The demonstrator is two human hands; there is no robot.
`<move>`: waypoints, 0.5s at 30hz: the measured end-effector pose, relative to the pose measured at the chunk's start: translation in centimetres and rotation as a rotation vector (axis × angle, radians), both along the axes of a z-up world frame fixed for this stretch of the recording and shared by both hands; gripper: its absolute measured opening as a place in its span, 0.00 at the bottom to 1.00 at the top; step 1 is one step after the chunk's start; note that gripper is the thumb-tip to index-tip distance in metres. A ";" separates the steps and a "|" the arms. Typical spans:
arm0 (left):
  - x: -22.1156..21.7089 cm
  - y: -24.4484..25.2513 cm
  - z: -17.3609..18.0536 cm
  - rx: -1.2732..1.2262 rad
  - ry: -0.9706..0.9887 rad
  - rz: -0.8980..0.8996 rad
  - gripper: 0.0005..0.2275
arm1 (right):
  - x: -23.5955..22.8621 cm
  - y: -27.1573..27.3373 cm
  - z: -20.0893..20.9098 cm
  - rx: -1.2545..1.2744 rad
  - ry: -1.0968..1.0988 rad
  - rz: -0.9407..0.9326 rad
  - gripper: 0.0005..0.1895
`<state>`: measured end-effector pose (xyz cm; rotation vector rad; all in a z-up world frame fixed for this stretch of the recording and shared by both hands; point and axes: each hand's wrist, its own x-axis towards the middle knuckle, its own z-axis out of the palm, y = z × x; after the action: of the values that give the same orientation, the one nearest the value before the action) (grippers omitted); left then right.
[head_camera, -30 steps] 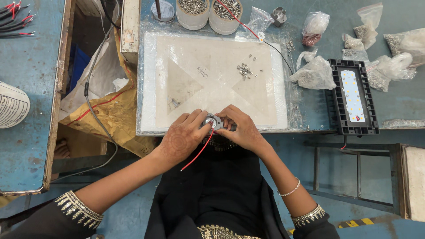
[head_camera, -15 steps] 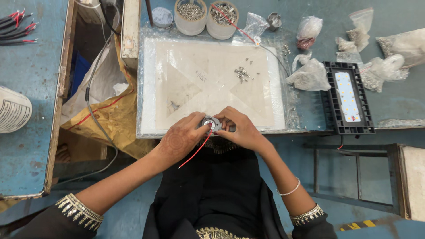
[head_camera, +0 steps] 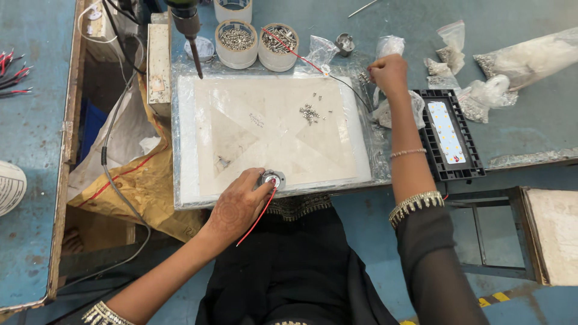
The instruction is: The person assembles a small circular electronic component by inserting wires into a socket and securing them with a hot glue gun. They handle wires, a socket, and a glue gun, working at a cluttered workstation with various tools and parts.
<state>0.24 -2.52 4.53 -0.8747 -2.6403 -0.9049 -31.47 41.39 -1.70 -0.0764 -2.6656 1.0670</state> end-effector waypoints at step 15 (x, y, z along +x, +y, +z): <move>-0.1 0.0 0.1 -0.009 0.006 -0.001 0.12 | -0.5 2.3 -2.2 0.303 -0.046 -0.025 0.07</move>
<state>0.15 -2.49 4.67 -0.8803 -2.6410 -0.8893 -32.00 43.69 -3.88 -0.0756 -2.8259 0.6508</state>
